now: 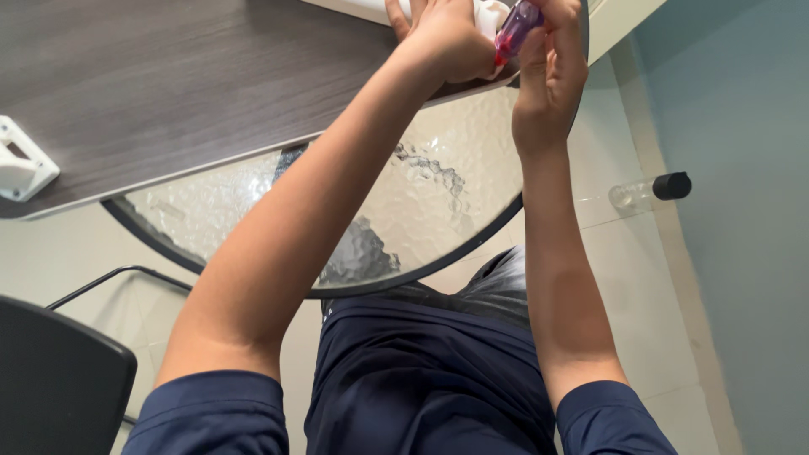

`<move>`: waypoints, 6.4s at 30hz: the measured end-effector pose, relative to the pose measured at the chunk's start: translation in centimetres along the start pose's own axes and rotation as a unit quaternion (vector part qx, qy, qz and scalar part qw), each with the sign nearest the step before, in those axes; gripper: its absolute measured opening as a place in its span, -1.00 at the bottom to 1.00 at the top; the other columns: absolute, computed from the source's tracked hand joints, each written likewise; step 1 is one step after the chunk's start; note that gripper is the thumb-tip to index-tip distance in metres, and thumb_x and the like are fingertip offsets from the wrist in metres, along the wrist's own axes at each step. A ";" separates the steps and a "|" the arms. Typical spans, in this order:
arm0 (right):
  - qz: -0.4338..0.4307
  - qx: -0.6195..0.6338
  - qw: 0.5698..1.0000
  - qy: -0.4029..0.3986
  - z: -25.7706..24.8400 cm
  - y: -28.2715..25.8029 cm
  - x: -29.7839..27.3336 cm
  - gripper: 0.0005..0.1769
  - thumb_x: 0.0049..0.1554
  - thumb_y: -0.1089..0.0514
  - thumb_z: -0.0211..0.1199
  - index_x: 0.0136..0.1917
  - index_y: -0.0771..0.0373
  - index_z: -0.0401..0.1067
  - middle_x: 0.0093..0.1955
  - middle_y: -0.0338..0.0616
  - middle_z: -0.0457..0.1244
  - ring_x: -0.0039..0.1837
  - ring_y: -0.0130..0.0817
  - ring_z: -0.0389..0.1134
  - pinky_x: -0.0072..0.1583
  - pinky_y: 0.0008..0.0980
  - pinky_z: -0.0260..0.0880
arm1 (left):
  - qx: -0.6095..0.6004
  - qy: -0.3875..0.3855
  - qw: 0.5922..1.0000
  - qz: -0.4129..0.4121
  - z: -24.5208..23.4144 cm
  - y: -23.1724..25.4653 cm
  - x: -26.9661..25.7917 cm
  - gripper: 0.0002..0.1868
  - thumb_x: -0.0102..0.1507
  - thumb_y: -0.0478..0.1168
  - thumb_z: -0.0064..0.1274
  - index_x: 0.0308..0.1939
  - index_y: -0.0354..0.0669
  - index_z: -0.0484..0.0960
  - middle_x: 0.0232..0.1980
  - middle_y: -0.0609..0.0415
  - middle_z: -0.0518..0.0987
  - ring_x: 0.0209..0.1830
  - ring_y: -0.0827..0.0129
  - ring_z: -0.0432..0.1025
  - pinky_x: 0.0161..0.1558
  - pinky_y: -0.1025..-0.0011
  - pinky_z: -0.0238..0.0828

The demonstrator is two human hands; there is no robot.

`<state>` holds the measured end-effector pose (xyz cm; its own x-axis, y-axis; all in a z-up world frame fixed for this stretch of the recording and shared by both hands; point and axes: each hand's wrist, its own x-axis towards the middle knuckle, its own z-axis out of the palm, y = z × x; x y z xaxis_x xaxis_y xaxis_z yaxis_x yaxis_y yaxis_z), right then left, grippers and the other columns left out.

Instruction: The person uses a screwdriver to tighten screws on white plastic brackets attached to a dark tabletop. They reposition the brackets and continue securing them to the table surface.

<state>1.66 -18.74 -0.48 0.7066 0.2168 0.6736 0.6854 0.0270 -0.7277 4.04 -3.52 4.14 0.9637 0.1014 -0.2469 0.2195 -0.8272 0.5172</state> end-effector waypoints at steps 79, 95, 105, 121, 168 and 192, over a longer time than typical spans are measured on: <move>0.138 0.180 0.973 0.039 -0.4 -0.4 -6.0 -0.51 0.49 -0.10 0.18 0.45 0.26 0.19 0.21 0.04 0.26 0.04 -0.20 0.46 0.05 -0.23 0.64 | 0.013 0.170 0.957 0.233 2.4 -11.3 -15.5 -0.40 0.12 0.03 0.38 0.24 0.22 0.62 0.51 0.13 0.30 0.66 0.06 -0.17 0.49 -0.15 -0.39; 0.091 0.170 0.979 -0.070 0.3 -1.4 -5.5 -0.56 0.37 0.15 0.32 0.42 0.17 0.23 0.25 0.00 0.20 0.16 -0.20 0.45 0.19 -0.24 0.64 | 0.043 0.155 0.959 0.235 1.8 -10.9 -15.4 -0.35 0.10 0.08 0.36 0.27 0.20 0.59 0.50 0.06 0.30 0.63 0.03 -0.15 0.45 -0.09 -0.28; 0.108 0.132 0.981 -0.087 1.0 -2.1 -4.8 -0.56 0.32 0.12 0.33 0.32 0.17 0.17 0.22 0.01 0.19 0.14 -0.17 0.47 0.19 -0.18 0.58 | 0.008 0.136 0.966 0.220 1.1 -11.0 -15.0 -0.38 0.07 0.09 0.39 0.22 0.25 0.61 0.48 0.13 0.31 0.62 0.08 -0.07 0.39 -0.10 -0.20; 0.101 0.120 0.980 -0.120 0.6 -1.7 -5.4 -0.58 0.32 0.14 0.33 0.32 0.13 0.18 0.22 0.00 0.19 0.15 -0.17 0.48 0.17 -0.20 0.59 | -0.003 0.129 0.968 0.215 1.4 -11.3 -14.7 -0.37 0.07 0.11 0.40 0.21 0.26 0.61 0.45 0.11 0.30 0.60 0.06 -0.07 0.34 -0.11 -0.14; 0.001 0.019 0.986 -0.166 2.0 -6.4 -6.9 -0.50 0.23 0.27 0.44 0.36 0.23 0.31 0.16 -0.10 0.27 0.02 -0.51 0.36 0.00 -0.55 0.42 | -0.077 0.174 0.938 0.289 2.4 -11.7 -17.0 -0.88 0.20 -0.06 0.27 -0.23 0.12 0.81 -0.29 0.31 0.61 -0.14 0.43 0.43 0.03 0.31 0.09; 0.071 -0.042 0.971 -0.223 3.2 -10.4 -5.1 -0.58 0.28 0.25 0.23 0.37 0.25 0.24 0.23 -0.10 0.29 0.15 -0.40 0.38 0.24 -0.39 0.40 | -0.077 0.160 0.941 0.287 2.5 -12.4 -16.2 -0.86 0.18 -0.04 0.29 -0.19 0.23 0.83 -0.26 0.40 0.65 -0.09 0.53 0.46 0.03 0.38 0.08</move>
<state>-9.63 -17.00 3.23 0.6618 0.6139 0.4303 0.6118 -0.1105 -0.7833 -14.70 3.72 -0.31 0.9210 -0.1571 0.3565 -0.3564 -0.7093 0.6082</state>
